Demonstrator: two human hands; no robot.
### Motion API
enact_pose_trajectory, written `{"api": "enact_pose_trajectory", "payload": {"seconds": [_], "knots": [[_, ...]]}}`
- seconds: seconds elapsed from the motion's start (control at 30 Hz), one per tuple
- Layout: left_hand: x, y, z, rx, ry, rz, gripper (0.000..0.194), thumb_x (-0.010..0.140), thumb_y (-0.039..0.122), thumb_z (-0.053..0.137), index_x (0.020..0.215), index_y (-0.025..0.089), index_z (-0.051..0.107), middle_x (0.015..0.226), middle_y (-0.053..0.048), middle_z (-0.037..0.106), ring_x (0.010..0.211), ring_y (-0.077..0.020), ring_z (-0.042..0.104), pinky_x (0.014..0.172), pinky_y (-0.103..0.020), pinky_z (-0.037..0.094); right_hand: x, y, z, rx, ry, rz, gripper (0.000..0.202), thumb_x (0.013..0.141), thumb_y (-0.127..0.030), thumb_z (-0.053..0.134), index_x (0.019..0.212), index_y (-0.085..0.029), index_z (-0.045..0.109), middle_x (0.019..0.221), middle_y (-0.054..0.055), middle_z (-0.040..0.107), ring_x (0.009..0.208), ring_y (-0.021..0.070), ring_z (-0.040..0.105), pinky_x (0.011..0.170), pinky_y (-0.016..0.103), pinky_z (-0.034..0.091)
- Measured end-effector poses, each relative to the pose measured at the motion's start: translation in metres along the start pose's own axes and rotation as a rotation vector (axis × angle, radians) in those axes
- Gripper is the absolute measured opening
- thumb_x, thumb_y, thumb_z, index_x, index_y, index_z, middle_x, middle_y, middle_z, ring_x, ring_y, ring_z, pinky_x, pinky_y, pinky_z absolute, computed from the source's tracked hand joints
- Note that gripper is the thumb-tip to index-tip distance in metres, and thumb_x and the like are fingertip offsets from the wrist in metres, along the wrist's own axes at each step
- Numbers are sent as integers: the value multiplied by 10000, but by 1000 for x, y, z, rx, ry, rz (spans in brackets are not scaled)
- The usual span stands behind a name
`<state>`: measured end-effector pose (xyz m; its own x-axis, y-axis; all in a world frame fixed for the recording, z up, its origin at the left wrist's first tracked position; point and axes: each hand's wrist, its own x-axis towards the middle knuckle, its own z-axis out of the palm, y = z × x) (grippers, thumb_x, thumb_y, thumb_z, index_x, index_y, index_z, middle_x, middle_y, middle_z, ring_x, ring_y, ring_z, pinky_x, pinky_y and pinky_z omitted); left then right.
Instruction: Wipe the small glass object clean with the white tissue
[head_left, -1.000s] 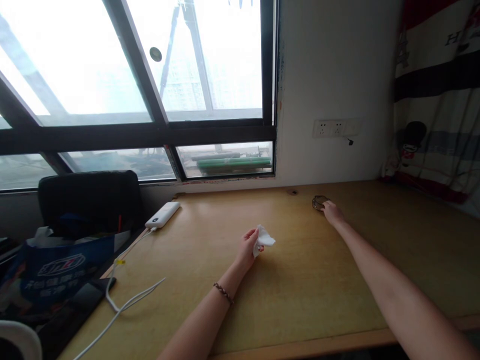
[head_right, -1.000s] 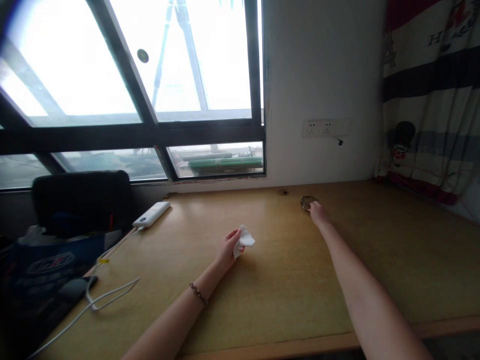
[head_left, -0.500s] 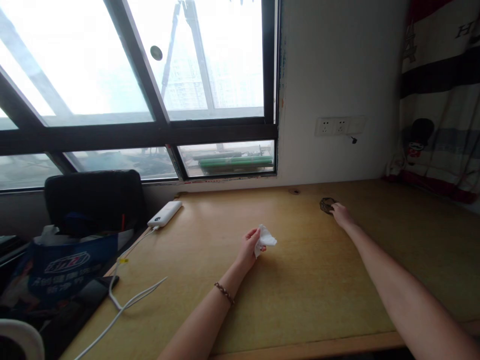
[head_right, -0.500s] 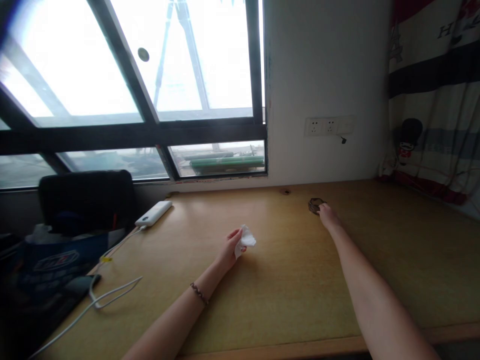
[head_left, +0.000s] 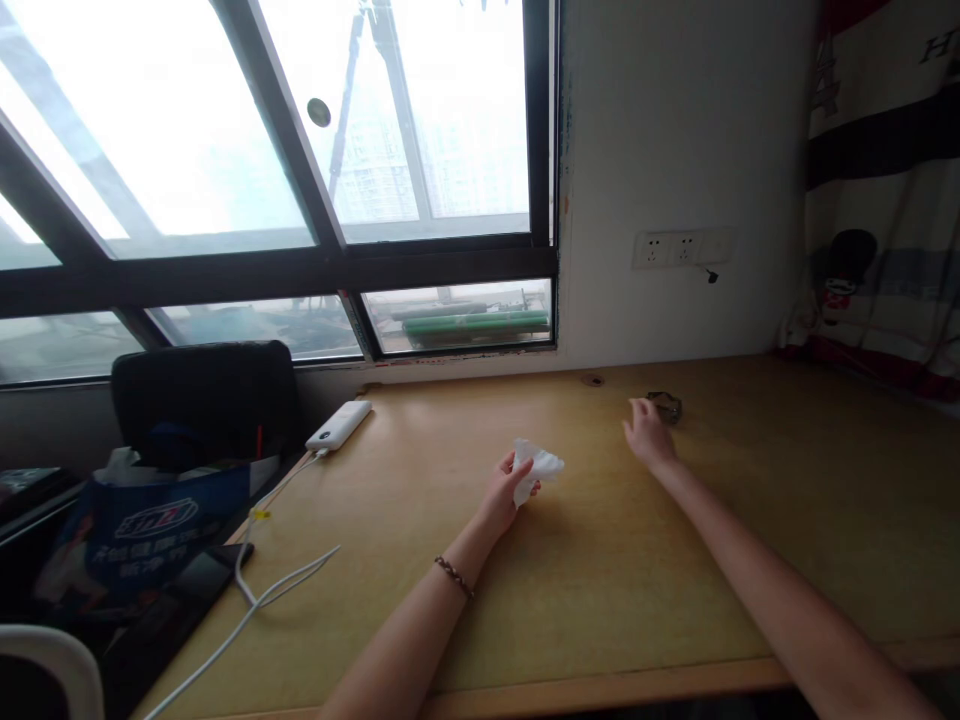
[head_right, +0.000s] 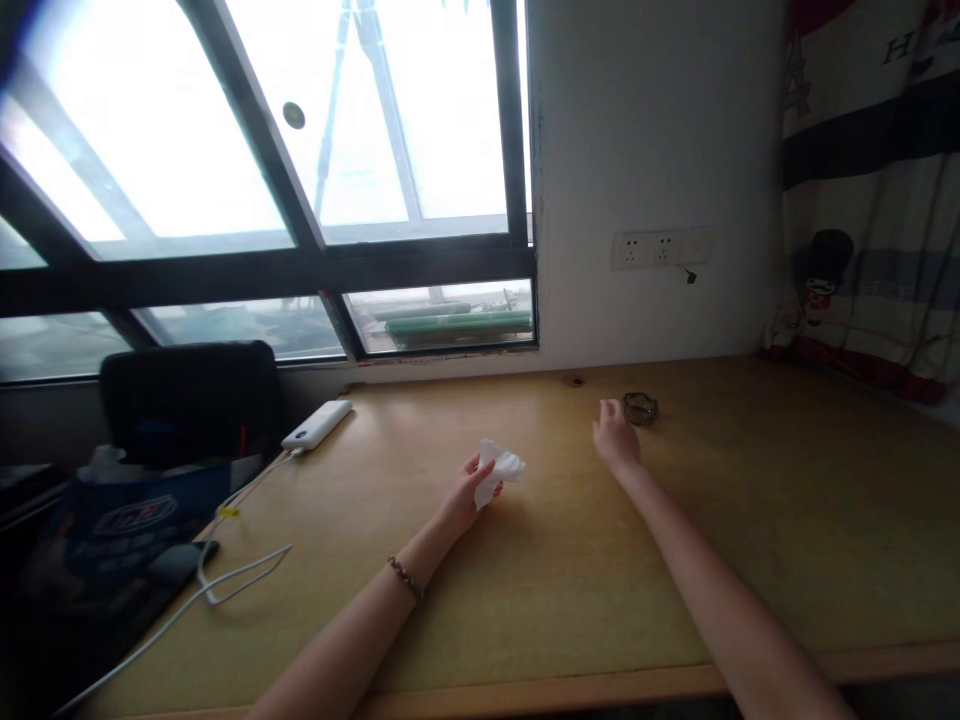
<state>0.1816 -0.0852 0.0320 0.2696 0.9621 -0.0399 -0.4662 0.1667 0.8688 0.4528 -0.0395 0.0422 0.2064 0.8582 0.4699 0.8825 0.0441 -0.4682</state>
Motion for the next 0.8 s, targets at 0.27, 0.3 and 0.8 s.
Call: {"api": "enact_pose_trajectory", "payload": {"seconds": [0.27, 0.3, 0.8], "knots": [[-13, -4, 1, -56, -139, -110, 310, 655, 265, 631, 915, 115, 555, 790, -95, 617, 590, -155, 582, 535, -272, 473, -99, -106, 31, 821, -290, -7, 595, 600, -372, 645, 1126, -201, 427, 1044, 74, 570, 889, 193, 564, 746, 317, 460], [-14, -4, 1, -69, -148, -137, 307, 667, 281, 616, 913, 105, 562, 794, -107, 619, 596, -168, 585, 541, -291, 479, -102, -106, 31, 840, -294, 13, 599, 577, -361, 665, 1108, -199, 441, 1019, 67, 583, 882, 196, 566, 754, 322, 458], [-3, -15, 0, -50, 87, -31, 330, 634, 382, 644, 788, 95, 595, 636, -57, 623, 510, -135, 562, 489, -229, 425, -92, -86, 33, 1391, -302, 451, 344, 529, -337, 703, 806, -154, 612, 786, 45, 661, 670, 195, 607, 619, 316, 479]]}}
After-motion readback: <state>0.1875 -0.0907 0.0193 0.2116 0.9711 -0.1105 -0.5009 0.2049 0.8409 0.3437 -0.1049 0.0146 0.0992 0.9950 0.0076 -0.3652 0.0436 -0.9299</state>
